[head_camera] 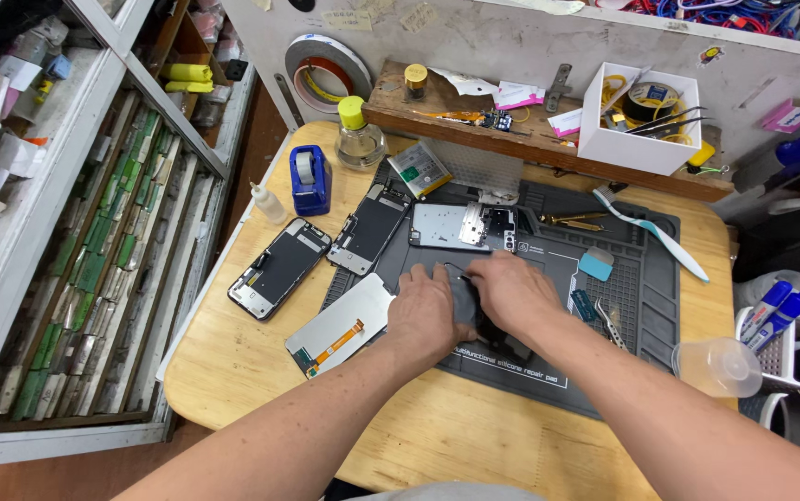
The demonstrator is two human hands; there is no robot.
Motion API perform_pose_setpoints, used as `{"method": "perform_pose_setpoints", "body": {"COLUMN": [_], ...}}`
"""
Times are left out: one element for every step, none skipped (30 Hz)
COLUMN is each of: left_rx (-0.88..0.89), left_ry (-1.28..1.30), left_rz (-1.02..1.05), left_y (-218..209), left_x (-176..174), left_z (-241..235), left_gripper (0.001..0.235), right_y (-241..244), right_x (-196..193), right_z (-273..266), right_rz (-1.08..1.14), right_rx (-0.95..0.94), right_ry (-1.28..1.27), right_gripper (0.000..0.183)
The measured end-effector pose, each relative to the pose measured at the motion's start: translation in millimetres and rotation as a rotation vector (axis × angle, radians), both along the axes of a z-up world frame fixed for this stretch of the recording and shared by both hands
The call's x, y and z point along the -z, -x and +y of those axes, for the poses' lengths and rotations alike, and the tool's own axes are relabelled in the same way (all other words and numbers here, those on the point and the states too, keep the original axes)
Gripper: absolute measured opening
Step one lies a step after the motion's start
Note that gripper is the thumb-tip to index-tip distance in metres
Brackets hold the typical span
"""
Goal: The person cleans the interior of a disassembled smartphone using a toothbrush and compressed air. They wipe the back cover with a cloth, then brush and spray the phone's internal components, including the battery and logic board, before placing the phone back on the mat.
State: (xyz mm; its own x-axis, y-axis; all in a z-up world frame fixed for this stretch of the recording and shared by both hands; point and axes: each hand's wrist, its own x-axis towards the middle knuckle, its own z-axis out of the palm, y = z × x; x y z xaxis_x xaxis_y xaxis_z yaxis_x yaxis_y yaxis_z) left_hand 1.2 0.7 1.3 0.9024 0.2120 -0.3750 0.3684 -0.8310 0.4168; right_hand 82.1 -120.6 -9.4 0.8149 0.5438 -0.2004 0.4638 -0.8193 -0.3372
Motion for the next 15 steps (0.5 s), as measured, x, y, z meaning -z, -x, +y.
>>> {"method": "perform_pose_setpoints", "body": {"left_rx": [-0.003,-0.006,-0.009,-0.007,-0.006,-0.001,0.007,0.014,0.021,0.022,0.023,0.025,0.029,0.032,0.036], "left_ry": [-0.001,-0.004,-0.006,-0.005,-0.004,-0.005,-0.010,-0.018,-0.026,-0.028,-0.030,-0.035,-0.038,-0.040,-0.042], "left_rz": [-0.012,-0.019,-0.025,-0.033,-0.042,-0.054,-0.060,-0.065,-0.070,-0.063,-0.055,-0.047,-0.036,-0.024,-0.011], "left_y": [-1,0,1,1,2,2,1,1,2,2,2,1,0,0,0], "left_x": [1,3,5,6,8,9,10,10,10,9,8,6,4,1,-1], "left_z": [0,0,1,1,2,2,1,2,2,1,1,1,0,0,-1], "left_gripper": [0.104,0.105,0.106,0.104,0.102,0.101,0.102,0.103,0.104,0.103,0.102,0.101,0.101,0.100,0.100], "right_y": [3,9,14,18,21,23,25,26,26,25,24,22,19,16,12], "right_x": [-2,-3,-4,-6,-6,-6,-6,-4,-2,0,3,7,11,14,18], "right_z": [-15,-31,-48,-64,-76,-87,-95,-99,-99,-97,-93,-87,-83,-79,-76], "right_rz": [0.003,0.011,0.003,-0.003,0.010,0.019,0.028,0.033,0.039,0.042,0.029,0.015,0.001,0.004,0.006], "right_rx": [0.018,0.036,0.041,0.051,0.071,0.095,0.120,0.131,0.142,0.150,0.132,0.115,0.098,0.088,0.078], "right_ry": [0.021,0.041,0.054,0.067,0.080,0.090,0.100,0.092,0.083,0.075,0.034,-0.010,-0.054,-0.132,-0.209], "right_gripper": [0.026,0.026,0.026,0.027,0.027,0.027,0.028,0.028,0.027,0.027,0.026,0.026,0.025,0.025,0.025]}}
